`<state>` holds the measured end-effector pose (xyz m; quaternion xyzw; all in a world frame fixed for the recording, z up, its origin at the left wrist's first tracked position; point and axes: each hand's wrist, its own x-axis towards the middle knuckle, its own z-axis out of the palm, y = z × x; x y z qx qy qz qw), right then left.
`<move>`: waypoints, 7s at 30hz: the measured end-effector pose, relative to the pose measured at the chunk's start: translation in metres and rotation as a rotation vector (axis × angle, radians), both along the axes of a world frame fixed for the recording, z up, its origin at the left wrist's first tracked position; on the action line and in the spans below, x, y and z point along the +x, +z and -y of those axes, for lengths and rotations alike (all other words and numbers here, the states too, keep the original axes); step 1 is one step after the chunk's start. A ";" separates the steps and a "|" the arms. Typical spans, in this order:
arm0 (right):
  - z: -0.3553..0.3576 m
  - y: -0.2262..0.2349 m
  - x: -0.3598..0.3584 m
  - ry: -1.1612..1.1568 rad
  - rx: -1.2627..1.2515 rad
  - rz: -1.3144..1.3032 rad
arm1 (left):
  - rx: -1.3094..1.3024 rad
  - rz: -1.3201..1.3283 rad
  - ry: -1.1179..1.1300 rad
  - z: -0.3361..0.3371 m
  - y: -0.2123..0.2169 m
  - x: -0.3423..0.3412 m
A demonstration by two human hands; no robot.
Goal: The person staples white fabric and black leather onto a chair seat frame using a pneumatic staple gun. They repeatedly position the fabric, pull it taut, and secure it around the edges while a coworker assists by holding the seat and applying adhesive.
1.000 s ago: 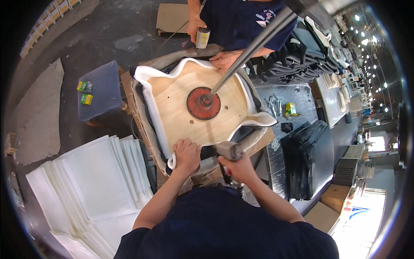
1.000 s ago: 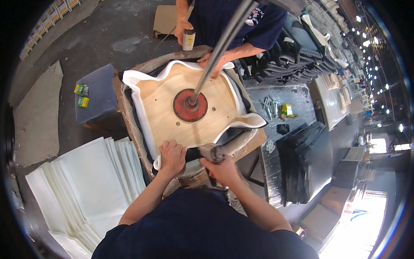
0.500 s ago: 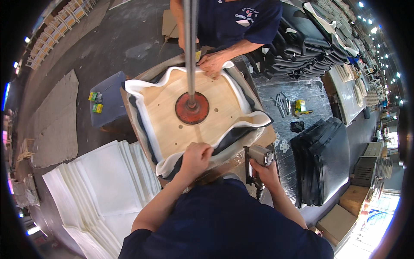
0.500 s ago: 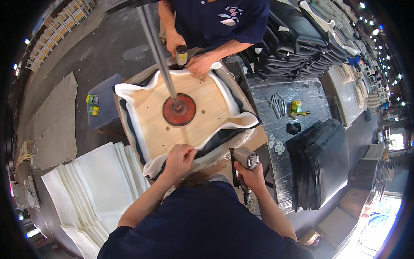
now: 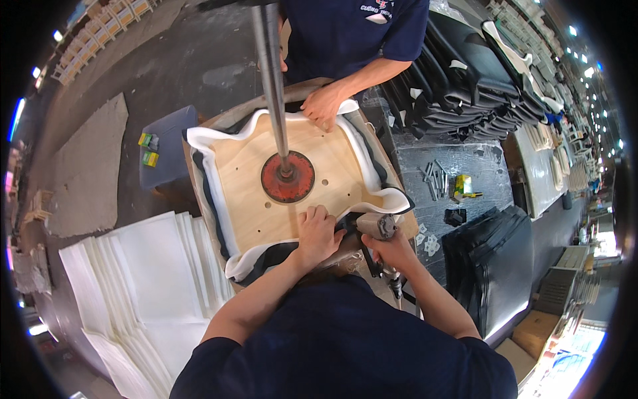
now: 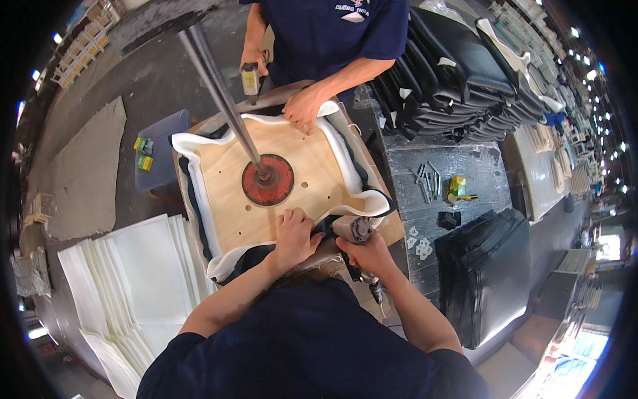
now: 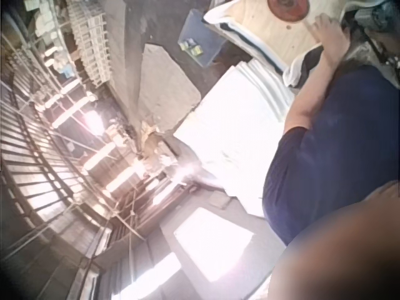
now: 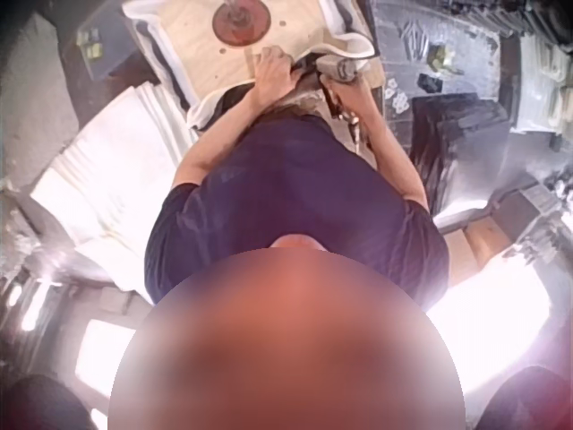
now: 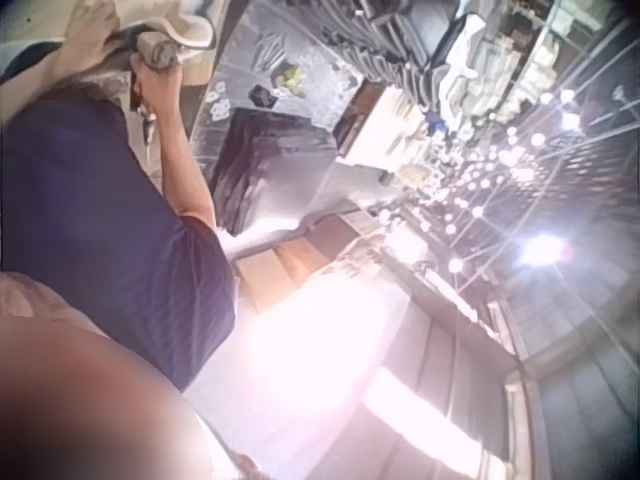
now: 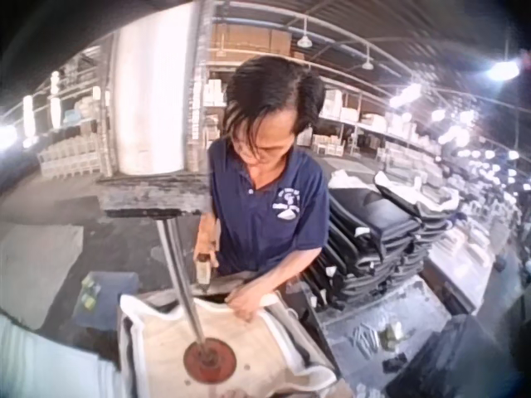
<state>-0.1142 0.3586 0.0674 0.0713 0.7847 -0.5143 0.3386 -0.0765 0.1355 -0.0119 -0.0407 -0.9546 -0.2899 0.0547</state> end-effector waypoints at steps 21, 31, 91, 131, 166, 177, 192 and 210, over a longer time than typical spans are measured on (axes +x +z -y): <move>0.041 0.004 -0.045 0.199 0.367 0.048 | 0.159 0.003 0.079 0.000 -0.015 -0.008; 0.033 0.004 -0.035 0.128 0.211 0.012 | 0.051 0.003 0.124 0.003 -0.017 0.010; 0.052 0.007 0.000 0.072 0.231 0.025 | 0.267 0.009 0.019 0.024 -0.014 0.012; 0.079 0.017 -0.004 0.174 0.387 -0.070 | 0.209 0.003 0.042 0.030 -0.017 0.020; 0.080 0.022 0.021 0.122 0.231 -0.006 | 0.153 -0.054 0.047 0.053 -0.018 0.038; 0.099 0.016 0.020 0.167 0.331 -0.076 | 0.206 -0.095 0.045 0.054 -0.022 0.041; 0.082 0.013 0.033 0.149 0.192 -0.017 | 0.182 -0.023 0.042 0.060 -0.015 0.046; 0.103 0.017 0.024 0.141 0.287 -0.085 | 0.042 0.017 -0.006 0.077 0.000 0.059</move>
